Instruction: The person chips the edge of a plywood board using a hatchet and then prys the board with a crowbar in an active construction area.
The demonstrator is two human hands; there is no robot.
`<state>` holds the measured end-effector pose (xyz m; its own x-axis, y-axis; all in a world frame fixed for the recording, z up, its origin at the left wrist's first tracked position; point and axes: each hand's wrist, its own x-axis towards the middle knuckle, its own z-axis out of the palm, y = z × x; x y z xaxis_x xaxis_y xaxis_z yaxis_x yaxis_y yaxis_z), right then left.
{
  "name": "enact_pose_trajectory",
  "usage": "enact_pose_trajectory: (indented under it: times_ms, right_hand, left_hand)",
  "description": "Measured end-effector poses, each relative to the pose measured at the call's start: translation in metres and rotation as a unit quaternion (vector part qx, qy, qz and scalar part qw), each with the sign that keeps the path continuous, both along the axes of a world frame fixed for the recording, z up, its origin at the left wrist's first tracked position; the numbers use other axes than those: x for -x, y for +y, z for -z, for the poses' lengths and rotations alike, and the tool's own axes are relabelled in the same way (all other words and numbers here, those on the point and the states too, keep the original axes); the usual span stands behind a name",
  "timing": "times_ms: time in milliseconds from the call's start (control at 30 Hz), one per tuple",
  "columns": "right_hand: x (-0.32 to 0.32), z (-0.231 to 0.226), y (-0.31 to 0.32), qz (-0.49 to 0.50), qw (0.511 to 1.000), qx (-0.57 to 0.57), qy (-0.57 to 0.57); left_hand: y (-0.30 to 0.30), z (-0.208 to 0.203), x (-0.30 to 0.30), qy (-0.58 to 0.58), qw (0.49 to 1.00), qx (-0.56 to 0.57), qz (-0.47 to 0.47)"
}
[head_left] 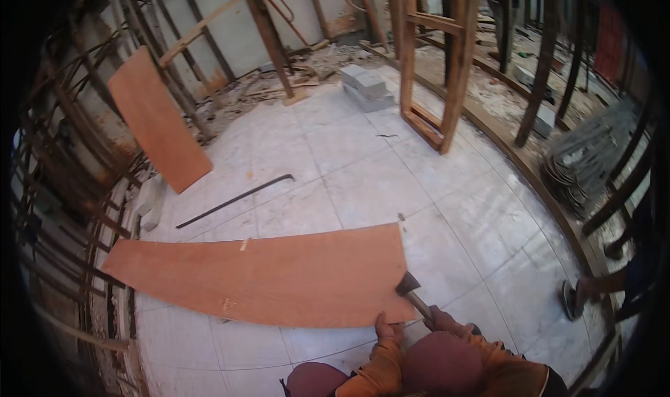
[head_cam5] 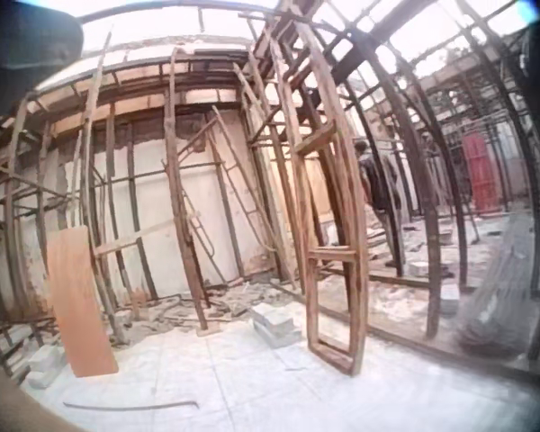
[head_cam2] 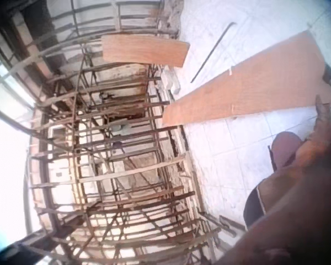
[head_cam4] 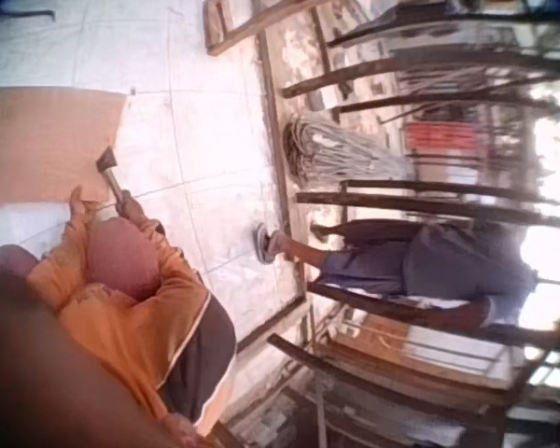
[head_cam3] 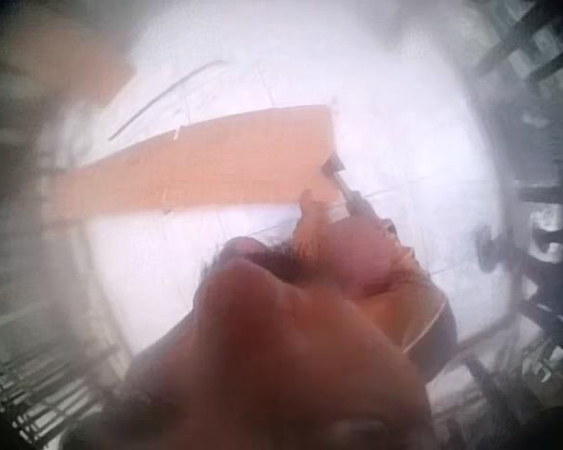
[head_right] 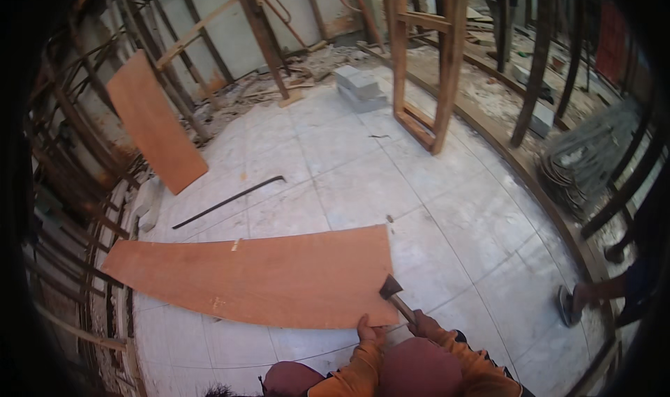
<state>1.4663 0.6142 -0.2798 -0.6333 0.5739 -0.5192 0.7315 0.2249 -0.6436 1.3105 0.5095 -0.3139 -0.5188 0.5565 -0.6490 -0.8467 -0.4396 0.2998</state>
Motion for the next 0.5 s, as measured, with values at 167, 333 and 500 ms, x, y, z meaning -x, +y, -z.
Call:
enact_pose_trajectory:
  times_ms: [167, 333, 500]
  right_hand:
    - [0.0, -0.039, 0.022, 0.034, 0.989, -0.058, 0.134]
    - [-0.012, -0.007, 0.01, 0.062, 0.995, 0.006, 0.084]
    - [-0.004, -0.054, 0.003, 0.063, 0.989, -0.015, 0.131]
  left_hand:
    - [0.033, -0.017, 0.013, -0.026, 0.998, -0.026, 0.044]
    - [0.039, 0.002, -0.006, 0.003, 0.998, -0.054, -0.041]
    - [0.022, -0.002, -0.005, -0.022, 0.998, -0.036, -0.046]
